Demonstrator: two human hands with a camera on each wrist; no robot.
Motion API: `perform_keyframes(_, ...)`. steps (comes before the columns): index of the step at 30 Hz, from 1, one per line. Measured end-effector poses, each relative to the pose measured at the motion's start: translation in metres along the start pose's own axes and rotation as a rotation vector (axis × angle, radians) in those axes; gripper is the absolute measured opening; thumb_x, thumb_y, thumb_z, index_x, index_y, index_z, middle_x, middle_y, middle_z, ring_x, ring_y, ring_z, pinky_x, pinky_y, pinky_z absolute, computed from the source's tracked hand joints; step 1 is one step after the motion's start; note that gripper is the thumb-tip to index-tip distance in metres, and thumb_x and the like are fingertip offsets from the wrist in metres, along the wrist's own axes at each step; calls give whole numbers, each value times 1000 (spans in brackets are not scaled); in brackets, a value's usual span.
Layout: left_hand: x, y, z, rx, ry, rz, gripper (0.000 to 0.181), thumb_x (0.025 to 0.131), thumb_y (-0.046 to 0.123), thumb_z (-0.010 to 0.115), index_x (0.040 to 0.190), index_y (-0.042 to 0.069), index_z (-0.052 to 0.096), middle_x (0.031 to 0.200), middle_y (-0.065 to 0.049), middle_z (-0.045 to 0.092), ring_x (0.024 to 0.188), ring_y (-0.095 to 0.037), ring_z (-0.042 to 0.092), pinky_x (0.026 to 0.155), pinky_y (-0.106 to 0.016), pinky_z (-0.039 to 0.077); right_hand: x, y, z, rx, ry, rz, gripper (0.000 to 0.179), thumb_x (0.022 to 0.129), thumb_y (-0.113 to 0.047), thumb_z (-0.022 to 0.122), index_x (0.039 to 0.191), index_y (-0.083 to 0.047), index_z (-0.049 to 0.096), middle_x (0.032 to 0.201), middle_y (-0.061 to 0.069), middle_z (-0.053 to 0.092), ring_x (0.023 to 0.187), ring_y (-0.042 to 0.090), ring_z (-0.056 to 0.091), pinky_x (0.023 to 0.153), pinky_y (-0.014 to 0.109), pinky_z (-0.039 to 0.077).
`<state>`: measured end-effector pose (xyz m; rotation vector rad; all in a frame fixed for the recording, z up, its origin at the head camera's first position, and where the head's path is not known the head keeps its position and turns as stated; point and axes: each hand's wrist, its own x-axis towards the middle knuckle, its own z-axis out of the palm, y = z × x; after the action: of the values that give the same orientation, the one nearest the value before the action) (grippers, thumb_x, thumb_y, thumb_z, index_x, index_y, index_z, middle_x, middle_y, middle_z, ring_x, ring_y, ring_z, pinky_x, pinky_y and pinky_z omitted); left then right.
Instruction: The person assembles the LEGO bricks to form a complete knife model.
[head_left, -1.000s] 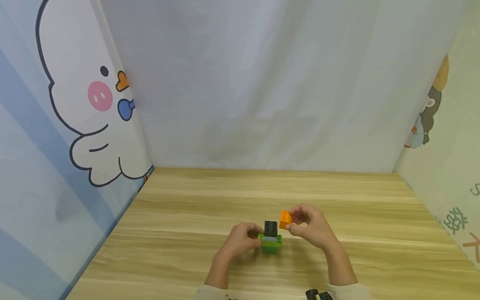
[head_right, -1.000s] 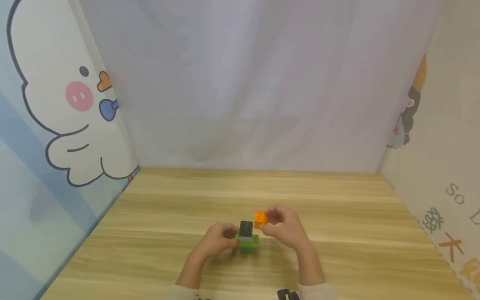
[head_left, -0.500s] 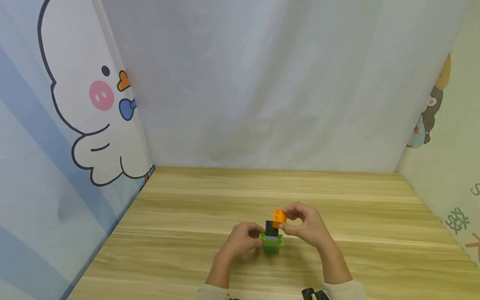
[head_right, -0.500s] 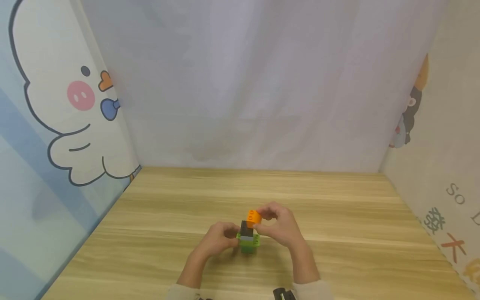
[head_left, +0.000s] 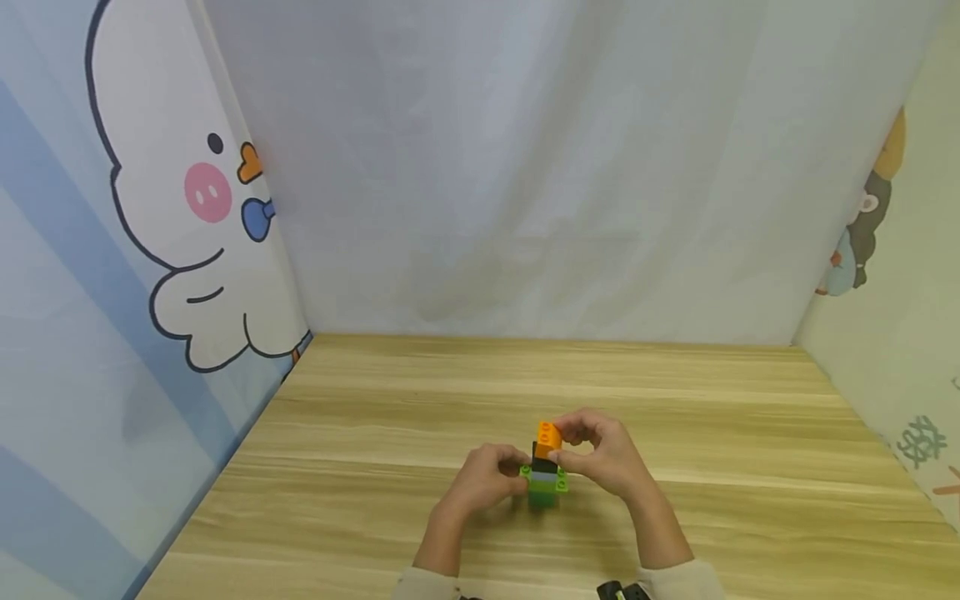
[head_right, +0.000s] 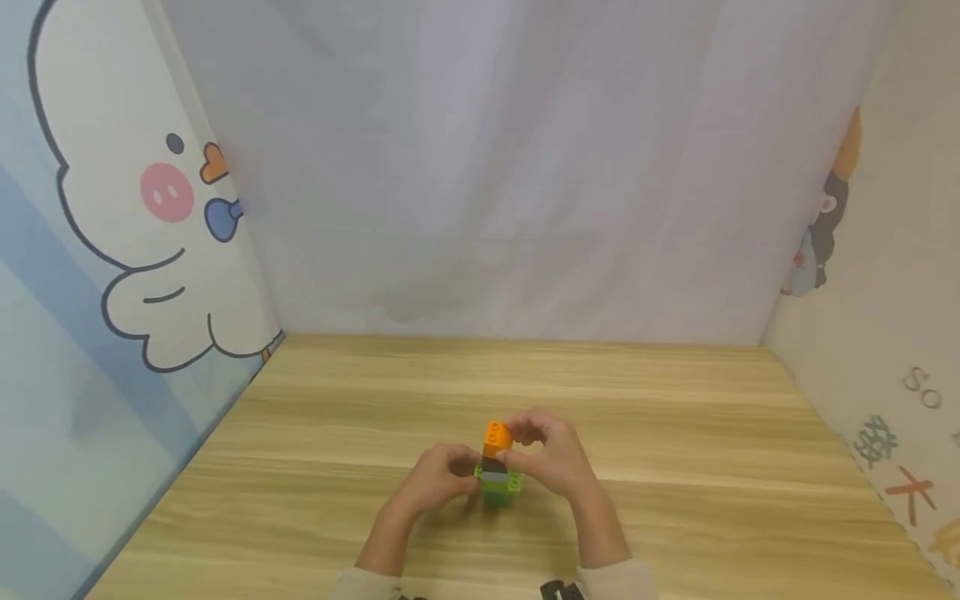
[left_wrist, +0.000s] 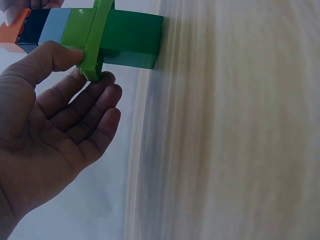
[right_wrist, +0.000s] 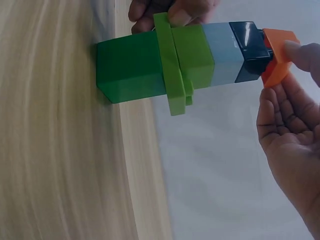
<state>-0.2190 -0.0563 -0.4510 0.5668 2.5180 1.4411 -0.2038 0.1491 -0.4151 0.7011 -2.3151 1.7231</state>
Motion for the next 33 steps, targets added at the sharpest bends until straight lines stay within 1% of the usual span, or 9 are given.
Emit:
perform_keyframes(3, 1, 0, 1, -1, 1, -3, 29, 72, 2, 70, 101, 1, 68, 88, -3, 65, 81, -16, 58, 75, -35, 49, 0, 3, 0, 3, -6, 15, 27, 74, -1, 76, 98, 0, 64, 94, 7, 62, 82, 22, 54, 75, 40, 48)
perform_keyframes(6, 1, 1, 1, -3, 2, -7, 28, 72, 2, 70, 101, 2, 68, 88, -3, 65, 81, -16, 58, 75, -36, 49, 0, 1, 0, -6, -17, 19, 28, 74, 3, 75, 100, 2, 63, 94, 9, 62, 81, 26, 54, 74, 38, 48)
perform_keyframes(12, 2, 1, 3, -4, 1, -15, 28, 74, 2, 71, 102, 2, 68, 90, -3, 65, 82, -17, 58, 75, -36, 49, 1, -21, 0, -10, -67, 12, 29, 76, 7, 71, 103, 9, 60, 94, 15, 62, 82, 41, 53, 73, 31, 48)
perform_keyframes(15, 3, 1, 3, -2, 2, -12, 28, 74, 2, 71, 102, 2, 68, 90, -2, 65, 82, -16, 57, 75, -36, 49, 1, -29, -2, -30, -80, 30, 29, 76, 8, 71, 103, 9, 60, 94, 15, 62, 83, 43, 53, 74, 31, 48)
perform_keyframes(19, 4, 2, 4, -7, 3, -11, 27, 74, 3, 70, 102, 2, 68, 89, -1, 65, 82, -16, 58, 75, -36, 49, 1, -32, -5, -69, -92, 32, 29, 76, 7, 71, 102, 8, 61, 95, 13, 63, 84, 41, 54, 75, 34, 48)
perform_keyframes(24, 6, 1, 5, -1, 3, -16, 27, 75, 5, 71, 102, 3, 68, 89, 0, 65, 81, -15, 58, 75, -34, 49, 2, -32, -7, -132, -91, 20, 30, 74, 7, 73, 102, 7, 62, 96, 13, 64, 83, 26, 56, 76, 43, 49)
perform_keyframes(27, 7, -1, 6, 7, 8, -11, 28, 74, 5, 72, 101, 2, 68, 88, -1, 66, 81, -15, 58, 74, -35, 49, 4, -22, -8, -166, -92, 10, 30, 75, 3, 74, 102, 4, 63, 97, 10, 64, 83, 22, 56, 76, 43, 49)
perform_keyframes(32, 9, -2, 5, 6, 8, -21, 28, 75, 5, 71, 102, 3, 68, 88, 0, 66, 81, -15, 59, 74, -34, 49, 9, 5, -10, -178, -107, 4, 30, 75, -7, 77, 103, -2, 65, 97, 2, 65, 84, 30, 56, 77, 40, 49)
perform_keyframes(33, 9, -2, 5, 3, 7, -24, 28, 75, 5, 71, 103, 3, 68, 89, 0, 65, 81, -15, 59, 75, -34, 50, 10, 6, -11, -179, -112, 2, 30, 75, -7, 77, 102, -3, 66, 97, 2, 65, 84, 31, 56, 76, 40, 49)
